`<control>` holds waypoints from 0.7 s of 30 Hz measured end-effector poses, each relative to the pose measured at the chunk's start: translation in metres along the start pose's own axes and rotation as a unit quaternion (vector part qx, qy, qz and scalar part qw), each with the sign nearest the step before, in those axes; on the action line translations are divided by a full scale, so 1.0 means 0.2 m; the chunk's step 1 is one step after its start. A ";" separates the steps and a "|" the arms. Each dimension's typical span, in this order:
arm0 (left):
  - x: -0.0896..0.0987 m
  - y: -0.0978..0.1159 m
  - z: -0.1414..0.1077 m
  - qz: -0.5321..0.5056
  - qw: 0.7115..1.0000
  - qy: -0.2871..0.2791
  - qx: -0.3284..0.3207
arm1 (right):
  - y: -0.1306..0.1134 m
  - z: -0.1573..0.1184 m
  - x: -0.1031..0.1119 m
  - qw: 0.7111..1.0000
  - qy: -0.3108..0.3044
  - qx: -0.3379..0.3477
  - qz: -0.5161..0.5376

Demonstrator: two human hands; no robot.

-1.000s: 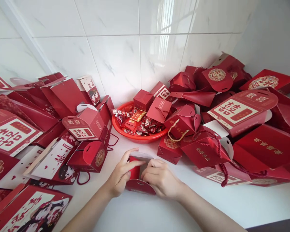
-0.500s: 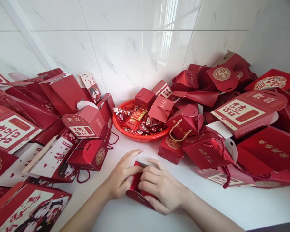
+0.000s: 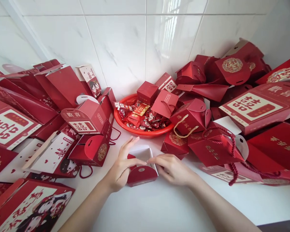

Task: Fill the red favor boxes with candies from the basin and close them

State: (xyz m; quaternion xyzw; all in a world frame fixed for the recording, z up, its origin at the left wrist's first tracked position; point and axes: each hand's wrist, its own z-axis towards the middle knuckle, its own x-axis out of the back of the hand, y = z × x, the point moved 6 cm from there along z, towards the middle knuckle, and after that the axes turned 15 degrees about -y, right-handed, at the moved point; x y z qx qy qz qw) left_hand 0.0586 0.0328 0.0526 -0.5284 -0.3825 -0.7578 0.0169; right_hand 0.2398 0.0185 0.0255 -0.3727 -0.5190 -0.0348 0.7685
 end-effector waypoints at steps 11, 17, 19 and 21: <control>-0.06 0.17 -0.07 0.253 0.952 0.070 -0.155 | -0.01 -0.01 0.03 0.996 0.085 0.015 -0.030; -0.11 0.30 -0.02 0.163 0.966 0.010 -0.203 | 0.01 -0.02 0.02 0.996 0.085 -0.003 -0.025; -0.13 0.29 0.00 0.110 0.977 -0.051 -0.175 | 0.01 -0.02 0.02 0.997 0.079 0.001 -0.015; -0.13 0.28 0.00 0.089 0.981 -0.069 -0.160 | 0.01 -0.02 0.02 0.997 0.073 0.003 -0.010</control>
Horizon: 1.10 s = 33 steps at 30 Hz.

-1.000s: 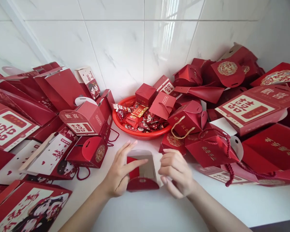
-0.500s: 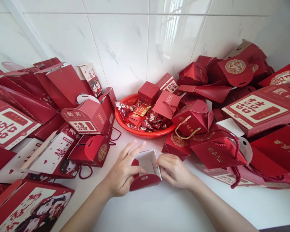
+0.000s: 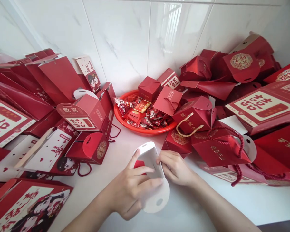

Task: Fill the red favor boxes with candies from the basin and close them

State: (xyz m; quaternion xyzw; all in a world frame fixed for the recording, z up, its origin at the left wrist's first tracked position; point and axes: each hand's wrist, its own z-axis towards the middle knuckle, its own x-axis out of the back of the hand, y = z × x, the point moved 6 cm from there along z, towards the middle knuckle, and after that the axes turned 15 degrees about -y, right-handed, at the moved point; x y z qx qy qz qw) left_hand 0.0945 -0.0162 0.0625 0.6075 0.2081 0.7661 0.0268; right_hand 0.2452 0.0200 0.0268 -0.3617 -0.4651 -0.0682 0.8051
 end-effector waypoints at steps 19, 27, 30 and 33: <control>0.02 -0.35 -0.13 -0.120 0.960 0.155 0.202 | 0.02 -0.03 0.07 0.983 0.145 -0.066 0.094; -0.10 -0.29 -0.05 -0.236 0.958 0.098 0.129 | 0.01 0.00 0.00 0.993 0.025 -0.033 0.107; -0.10 -0.27 -0.05 -0.210 0.965 0.097 0.121 | 0.02 0.00 -0.02 0.994 -0.006 -0.041 0.102; -0.09 -0.27 -0.05 -0.154 0.974 0.088 0.143 | 0.02 0.00 -0.01 0.993 -0.030 -0.053 0.097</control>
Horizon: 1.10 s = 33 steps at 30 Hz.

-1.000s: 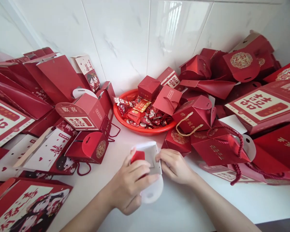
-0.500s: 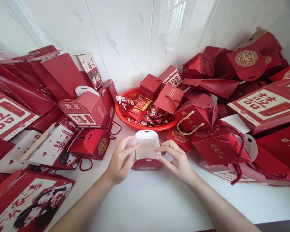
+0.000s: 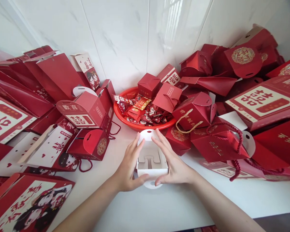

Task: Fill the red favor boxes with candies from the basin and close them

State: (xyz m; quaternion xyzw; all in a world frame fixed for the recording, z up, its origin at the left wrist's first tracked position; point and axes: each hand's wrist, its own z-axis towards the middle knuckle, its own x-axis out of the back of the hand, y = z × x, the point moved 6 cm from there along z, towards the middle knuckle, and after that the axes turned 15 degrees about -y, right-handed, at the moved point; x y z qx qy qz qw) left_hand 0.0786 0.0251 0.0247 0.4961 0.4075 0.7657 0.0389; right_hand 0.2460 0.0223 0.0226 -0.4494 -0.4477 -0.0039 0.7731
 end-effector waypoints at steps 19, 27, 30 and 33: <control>-0.01 -0.10 -0.03 -0.147 0.986 0.080 -0.025 | -0.03 -0.01 -0.01 0.996 0.078 0.052 0.009; 0.06 -0.19 -0.04 -0.133 0.987 0.080 0.025 | -0.02 0.06 -0.05 0.997 0.015 0.025 -0.077; 0.10 -0.24 -0.04 -0.102 0.988 0.110 0.046 | -0.11 0.09 0.05 0.981 0.045 0.062 -0.178; 0.10 -0.26 -0.04 -0.111 0.986 0.110 0.064 | -0.23 0.18 0.20 0.969 0.104 0.034 -0.223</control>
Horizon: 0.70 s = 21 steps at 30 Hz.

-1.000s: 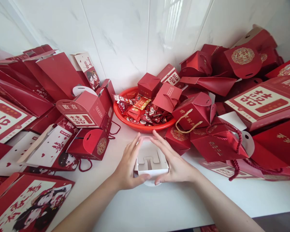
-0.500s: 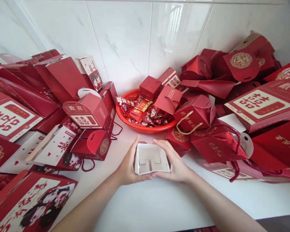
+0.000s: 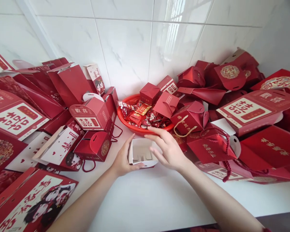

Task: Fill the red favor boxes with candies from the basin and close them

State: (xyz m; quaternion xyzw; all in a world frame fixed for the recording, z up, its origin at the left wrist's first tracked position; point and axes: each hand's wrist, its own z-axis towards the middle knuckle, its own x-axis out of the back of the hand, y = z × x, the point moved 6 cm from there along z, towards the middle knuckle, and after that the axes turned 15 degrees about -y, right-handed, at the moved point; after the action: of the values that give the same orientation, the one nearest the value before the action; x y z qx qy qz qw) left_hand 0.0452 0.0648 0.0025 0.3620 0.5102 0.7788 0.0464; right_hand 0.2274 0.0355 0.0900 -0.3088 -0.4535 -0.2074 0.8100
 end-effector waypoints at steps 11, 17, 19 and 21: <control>-0.03 -0.03 0.00 -0.063 0.997 -0.034 0.018 | 0.33 0.52 -0.10 0.898 -0.305 -0.314 -0.051; 0.00 -0.02 0.01 -0.046 0.999 -0.001 0.030 | 0.46 0.58 -0.23 0.873 -0.369 -0.319 -0.003; 0.00 -0.01 0.01 -0.043 0.998 -0.003 0.035 | 0.48 0.58 -0.23 0.884 -0.347 -0.312 0.013; 0.00 -0.01 0.01 -0.035 0.999 -0.004 0.041 | 0.49 0.56 -0.20 0.903 -0.300 -0.307 0.030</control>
State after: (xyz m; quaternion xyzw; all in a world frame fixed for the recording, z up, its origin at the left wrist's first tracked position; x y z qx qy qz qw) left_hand 0.0451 0.0666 0.0017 0.3485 0.5538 0.7537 0.0608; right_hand 0.1995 0.1862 0.0692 -0.6032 -0.5792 -0.2096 0.5068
